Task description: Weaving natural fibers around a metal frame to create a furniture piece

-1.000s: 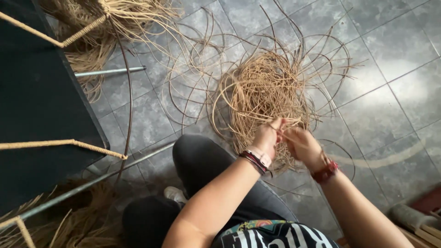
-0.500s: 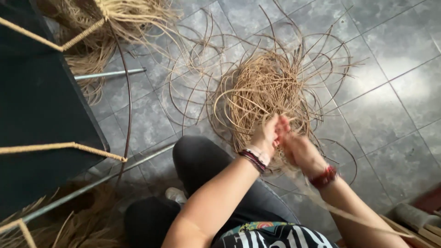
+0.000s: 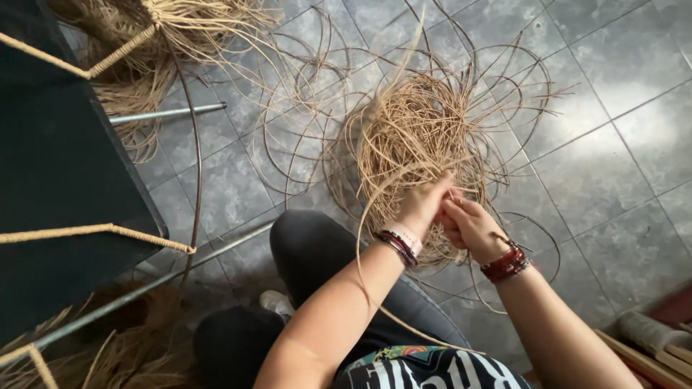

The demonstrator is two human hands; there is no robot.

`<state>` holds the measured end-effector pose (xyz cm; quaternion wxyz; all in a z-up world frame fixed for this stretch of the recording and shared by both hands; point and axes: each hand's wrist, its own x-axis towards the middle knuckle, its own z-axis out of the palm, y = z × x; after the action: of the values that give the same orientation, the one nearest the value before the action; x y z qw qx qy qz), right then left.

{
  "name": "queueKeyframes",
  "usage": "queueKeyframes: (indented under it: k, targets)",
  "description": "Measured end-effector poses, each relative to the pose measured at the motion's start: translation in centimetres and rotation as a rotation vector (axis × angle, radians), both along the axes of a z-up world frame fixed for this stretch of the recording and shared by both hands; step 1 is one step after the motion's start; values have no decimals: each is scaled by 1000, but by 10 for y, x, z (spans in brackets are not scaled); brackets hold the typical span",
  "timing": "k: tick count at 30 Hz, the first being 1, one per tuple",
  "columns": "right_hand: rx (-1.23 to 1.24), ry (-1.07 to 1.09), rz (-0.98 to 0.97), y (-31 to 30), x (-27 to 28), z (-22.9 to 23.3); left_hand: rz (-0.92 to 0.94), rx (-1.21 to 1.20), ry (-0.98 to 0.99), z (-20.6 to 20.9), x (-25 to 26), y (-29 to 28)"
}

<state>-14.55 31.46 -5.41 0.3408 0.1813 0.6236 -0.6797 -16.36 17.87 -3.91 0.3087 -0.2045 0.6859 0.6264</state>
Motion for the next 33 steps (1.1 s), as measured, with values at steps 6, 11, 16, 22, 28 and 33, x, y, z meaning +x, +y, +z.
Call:
queueKeyframes:
  k: [6, 11, 16, 22, 28, 33]
  targets:
    - [285, 96, 94, 16, -13, 41, 363, 219, -82, -28, -35, -35]
    - [172, 233, -50, 29, -29, 51, 506, 486, 9, -54, -54, -35]
    - [154, 311, -265, 41, -38, 37, 660, 484, -39, -92, -53, -46]
    - [191, 322, -43, 13, -31, 55, 249, 519, -401, -38, -5, -20]
    - [542, 261, 472, 14, -19, 85, 552, 1185, -175, 0, -18, -15]
    - [205, 4, 137, 30, -1, 70, 428, 691, 184, 2, -27, -35]
